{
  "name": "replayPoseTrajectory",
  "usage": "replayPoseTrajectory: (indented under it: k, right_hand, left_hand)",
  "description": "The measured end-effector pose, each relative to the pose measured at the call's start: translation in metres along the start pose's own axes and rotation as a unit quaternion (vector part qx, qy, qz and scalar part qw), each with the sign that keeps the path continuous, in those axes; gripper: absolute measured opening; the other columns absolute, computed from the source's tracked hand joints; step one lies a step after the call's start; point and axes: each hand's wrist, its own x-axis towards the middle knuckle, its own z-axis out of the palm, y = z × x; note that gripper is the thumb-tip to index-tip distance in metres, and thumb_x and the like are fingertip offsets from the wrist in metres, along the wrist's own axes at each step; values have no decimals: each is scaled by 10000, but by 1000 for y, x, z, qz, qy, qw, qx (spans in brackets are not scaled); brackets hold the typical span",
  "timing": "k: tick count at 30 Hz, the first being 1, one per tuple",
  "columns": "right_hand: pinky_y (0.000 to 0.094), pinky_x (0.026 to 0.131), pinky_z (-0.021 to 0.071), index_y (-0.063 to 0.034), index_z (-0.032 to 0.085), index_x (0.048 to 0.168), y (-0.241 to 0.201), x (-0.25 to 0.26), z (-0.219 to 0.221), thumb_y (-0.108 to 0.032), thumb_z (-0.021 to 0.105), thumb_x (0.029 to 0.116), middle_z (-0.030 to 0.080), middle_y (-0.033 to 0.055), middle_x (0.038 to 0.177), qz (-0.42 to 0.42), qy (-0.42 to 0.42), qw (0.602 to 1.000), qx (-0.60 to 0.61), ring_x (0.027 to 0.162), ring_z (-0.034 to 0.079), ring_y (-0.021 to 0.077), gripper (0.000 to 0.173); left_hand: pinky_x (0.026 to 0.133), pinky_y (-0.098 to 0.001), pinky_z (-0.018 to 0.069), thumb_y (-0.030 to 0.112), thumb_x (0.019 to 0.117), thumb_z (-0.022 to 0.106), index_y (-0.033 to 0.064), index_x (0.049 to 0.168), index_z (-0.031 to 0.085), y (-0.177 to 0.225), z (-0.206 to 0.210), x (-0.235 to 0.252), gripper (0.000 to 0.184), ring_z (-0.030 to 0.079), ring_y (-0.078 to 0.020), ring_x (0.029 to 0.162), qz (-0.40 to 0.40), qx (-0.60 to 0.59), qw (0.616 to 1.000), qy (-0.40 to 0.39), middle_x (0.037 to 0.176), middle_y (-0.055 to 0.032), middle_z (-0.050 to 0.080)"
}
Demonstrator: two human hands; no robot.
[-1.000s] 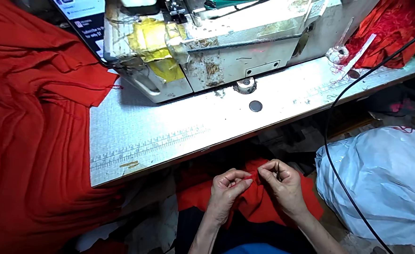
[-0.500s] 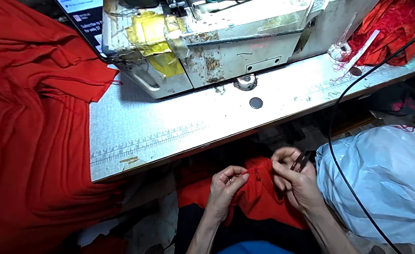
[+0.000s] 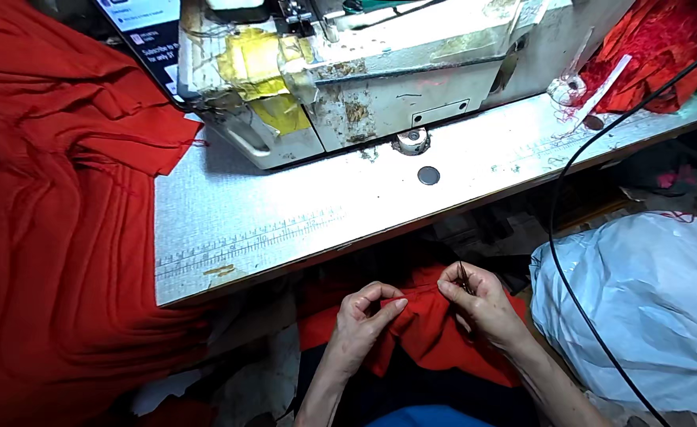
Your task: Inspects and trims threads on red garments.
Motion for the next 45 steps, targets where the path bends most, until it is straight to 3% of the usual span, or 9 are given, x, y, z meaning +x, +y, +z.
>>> replayPoseTrajectory:
  k: [4, 11, 13, 16, 19, 30, 39, 42, 45]
  right_hand:
    - [161, 374, 334, -68, 616, 834, -6, -4, -7, -17, 597, 946, 458, -16, 522, 59, -11, 996, 68, 376, 370, 13, 124]
    - [171, 374, 351, -51, 625, 866, -1, -3, -4, -43, 600, 964, 466, 8, 521, 55, 6, 994, 95, 371, 383, 30, 101]
    - [182, 394, 384, -44, 668, 921, 4, -2, 1, -46, 652, 953, 550, 23, 607, 5, 58, 998, 37, 410, 429, 40, 35]
    - [198, 633, 532, -98, 730, 1065, 17, -7, 1, -118, 694, 920, 672, -9, 992, -187, 177, 944, -207, 735, 615, 37, 150]
    - [139, 560, 477, -78, 744, 952, 18, -19, 8, -139, 703, 897, 656, -22, 871, -275, 202, 908, -243, 651, 560, -6, 92]
    - [162, 547, 496, -33, 720, 876, 20, -14, 32, -28, 673, 926, 684, -4, 716, -139, 89, 986, -22, 599, 610, 23, 69]
    - [175, 402, 389, -78, 621, 929, 14, -14, 25, -102, 559, 1001, 558, -29, 658, -70, 12, 997, 37, 436, 438, 19, 97]
    - [171, 488, 435, -65, 642, 930, 22, -16, 26, -128, 566, 1006, 592, -28, 747, -173, 40, 982, -67, 550, 506, 11, 125]
    - [182, 730, 526, -29, 632, 884, 21, -9, 23, -102, 556, 977, 633, 69, 892, -340, 47, 906, -246, 828, 612, 72, 140]
  left_hand:
    - [710, -231, 567, 75, 863, 700, 79, 831, 752, 4, 6, 0, 62, 671, -73, 755, -67, -197, 978, -9, 814, -45, 709]
    - [827, -297, 592, 104, 854, 734, 35, 1032, 769, 4, 10, 6, 195, 713, -139, 898, -110, -164, 977, -80, 976, -106, 748]
    - [838, -300, 588, 101, 870, 703, 41, 1032, 779, 6, 15, 7, 189, 712, -133, 916, -122, -157, 977, -74, 990, -91, 753]
    - [803, -286, 588, 94, 902, 662, 46, 968, 792, 6, 21, 9, 154, 710, -122, 885, -113, -172, 978, -43, 955, -80, 755]
    - [779, -275, 584, 76, 893, 660, 45, 942, 796, 4, 20, 8, 148, 703, -116, 863, -101, -179, 978, -24, 934, -80, 748]
    - [771, -274, 578, 106, 849, 758, 62, 886, 790, 5, 22, 6, 66, 701, -118, 835, -59, -110, 992, 7, 871, -65, 745]
    - [758, -275, 568, 107, 873, 734, 59, 894, 774, 4, 25, 7, 65, 685, -123, 825, -94, -144, 985, 25, 873, -71, 731]
    - [817, -265, 560, 139, 846, 777, 78, 914, 773, -2, 27, 7, 92, 673, -103, 893, -29, -74, 997, 5, 915, -20, 718]
    - [898, -240, 544, 109, 844, 773, 46, 928, 784, -8, 31, 7, 106, 660, -71, 984, 77, -30, 997, -12, 971, -7, 720]
